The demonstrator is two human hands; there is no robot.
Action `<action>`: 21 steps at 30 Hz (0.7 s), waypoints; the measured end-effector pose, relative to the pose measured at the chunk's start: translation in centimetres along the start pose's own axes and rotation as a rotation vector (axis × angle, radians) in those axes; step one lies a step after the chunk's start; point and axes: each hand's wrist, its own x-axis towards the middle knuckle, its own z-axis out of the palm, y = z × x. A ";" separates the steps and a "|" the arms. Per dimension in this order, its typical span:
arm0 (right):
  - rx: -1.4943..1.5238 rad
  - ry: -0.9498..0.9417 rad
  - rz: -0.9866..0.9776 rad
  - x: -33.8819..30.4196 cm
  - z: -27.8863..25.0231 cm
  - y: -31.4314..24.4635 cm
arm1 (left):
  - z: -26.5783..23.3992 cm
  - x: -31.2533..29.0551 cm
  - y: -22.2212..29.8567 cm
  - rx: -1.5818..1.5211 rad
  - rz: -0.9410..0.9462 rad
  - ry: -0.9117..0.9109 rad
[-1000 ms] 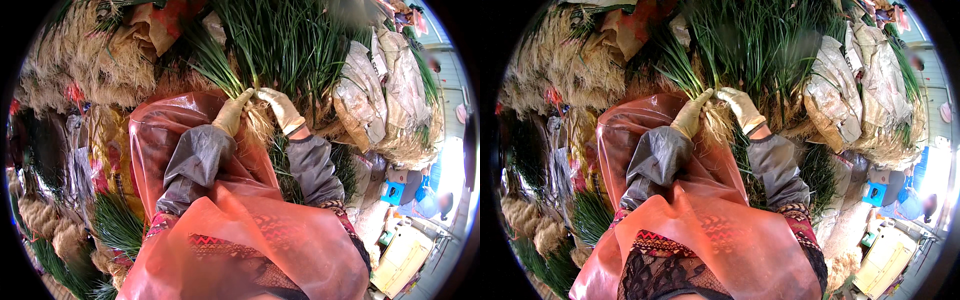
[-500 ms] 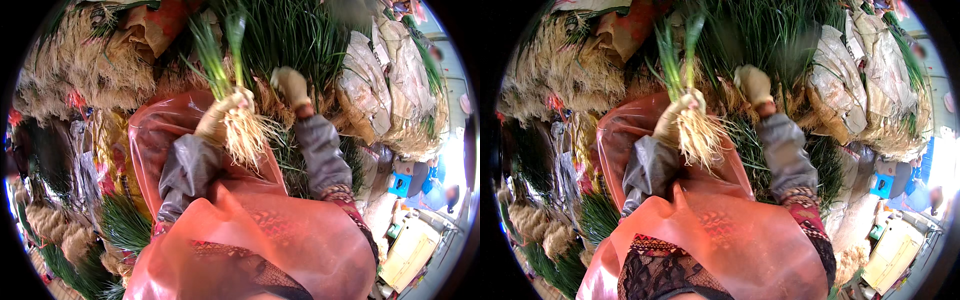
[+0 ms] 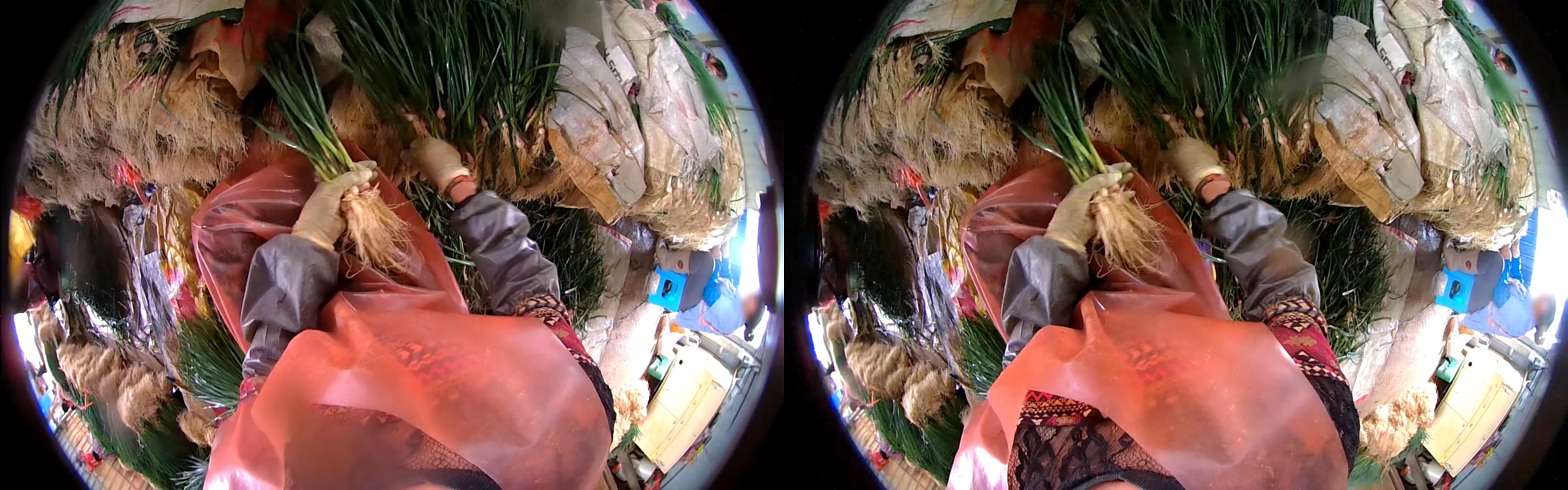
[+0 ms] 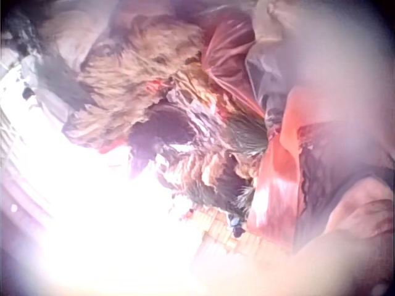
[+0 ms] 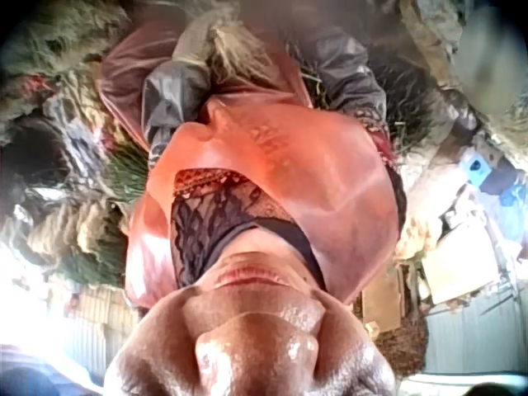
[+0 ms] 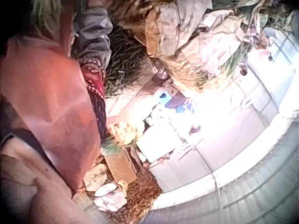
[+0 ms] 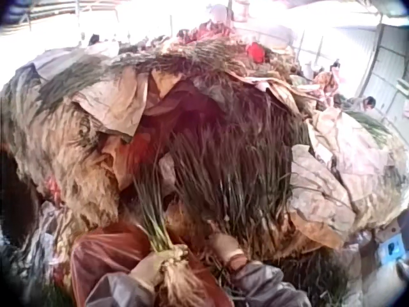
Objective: The person sorts leeks by hand, removing outer layers and dead leaves from individual stalks before placing them into a pile.
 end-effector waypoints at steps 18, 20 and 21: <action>1.162 0.105 -0.097 -3.8 -0.2 -4.0 | 4.0 0.3 -2.7 -0.118 -0.009 0.167; 0.950 0.189 -0.214 -0.1 2.0 -1.0 | 4.2 0.0 -2.2 -0.046 -0.076 0.102; 0.864 0.114 -0.253 0.0 0.7 -1.2 | 4.0 -0.1 -2.2 -0.014 -0.110 0.074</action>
